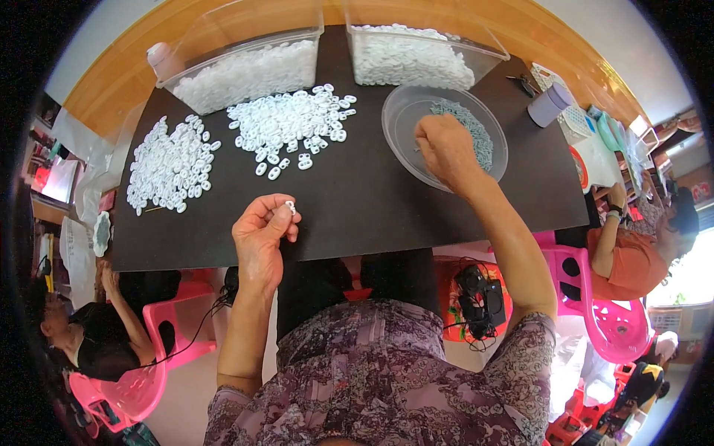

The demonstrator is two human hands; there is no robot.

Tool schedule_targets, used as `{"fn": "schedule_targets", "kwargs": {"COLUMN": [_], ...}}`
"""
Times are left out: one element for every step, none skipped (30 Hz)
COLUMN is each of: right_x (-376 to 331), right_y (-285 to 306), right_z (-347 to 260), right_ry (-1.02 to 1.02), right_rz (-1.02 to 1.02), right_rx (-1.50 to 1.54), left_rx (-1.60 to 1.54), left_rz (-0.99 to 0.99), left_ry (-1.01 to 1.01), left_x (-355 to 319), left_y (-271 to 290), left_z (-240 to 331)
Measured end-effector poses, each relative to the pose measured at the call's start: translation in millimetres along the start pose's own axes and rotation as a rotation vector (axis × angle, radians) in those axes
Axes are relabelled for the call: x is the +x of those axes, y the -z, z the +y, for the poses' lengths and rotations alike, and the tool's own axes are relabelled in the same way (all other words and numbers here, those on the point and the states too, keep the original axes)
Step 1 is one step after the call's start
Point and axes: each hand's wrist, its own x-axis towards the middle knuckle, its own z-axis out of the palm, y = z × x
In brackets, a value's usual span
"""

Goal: Manually assembling small white plastic components by inserting tiny grey pieces.

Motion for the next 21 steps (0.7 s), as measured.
{"fn": "schedule_targets", "kwargs": {"right_x": [-1,-2,-2,-3,-2,-2,-2,-2,-1,0,2,3,3,3,1,0,0,0,0,1,1], "right_y": [2,2,4,4,3,1,-4,-10,-15,-18,-18,-19,-22,-25,-29,-33,-35,-36,-37,-37,-37], "right_z": [-8,-17,-27,-41,-57,-72,-84,-95,-106,-116,-126,-133,-136,-139,-141,-143,-145,-147,-149,-151,-153], "right_ry": [0.004,-0.042,-0.09,-0.088,-0.1,-0.113,-0.116,-0.114,-0.109,-0.109,-0.2,-0.289,-0.314,-0.311,-0.321,-0.333,-0.331,-0.339,-0.348,-0.347,-0.338], "right_rz": [0.0,0.014,0.03,0.028,-0.021,-0.069,-0.068,-0.087,-0.106,-0.109,-0.159,-0.211,-0.223,-0.226,-0.208,-0.19,-0.195,-0.202,-0.208,-0.212,-0.211], "right_rx": [0.003,0.13,0.253,0.255,0.41,0.564,0.562,0.673,0.787,0.79,0.858,0.925,0.94,0.943,0.974,1.004,1.005,1.012,1.018,1.019,1.008], "left_rx": [0.0,-0.028,-0.058,-0.058,-0.054,-0.05,-0.05,-0.043,-0.036,-0.034,-0.04,-0.045,-0.044,-0.049,-0.055,-0.056,-0.05,-0.043,-0.045,-0.038,-0.031], "left_rz": [0.004,0.008,0.006,0.01,0.012,0.012,0.01,0.016,0.026,0.03,0.021,0.012,0.018,0.01,0.003,0.009,0.003,-0.004,-0.001,0.006,0.011], "left_ry": [-0.003,0.019,0.041,0.041,0.024,0.007,0.009,0.018,0.026,0.026,0.024,0.02,0.018,0.03,0.044,0.043,0.037,0.033,0.033,0.029,0.025], "left_x": [0,0,0,-1,-2,-4,-6,-7,-8,-9,-10,-12,-13,-14,-15,-15,-16,-16,-17,-17,-17], "left_y": [0,1,0,0,0,-1,-2,-4,-4,-4,-3,-2,-2,-2,-1,0,1,1,2,2,3], "left_z": [0,0,0,-1,-1,0,1,2,4,3,2,3,4,5,4,2,1,0,0,-1,-1]}}
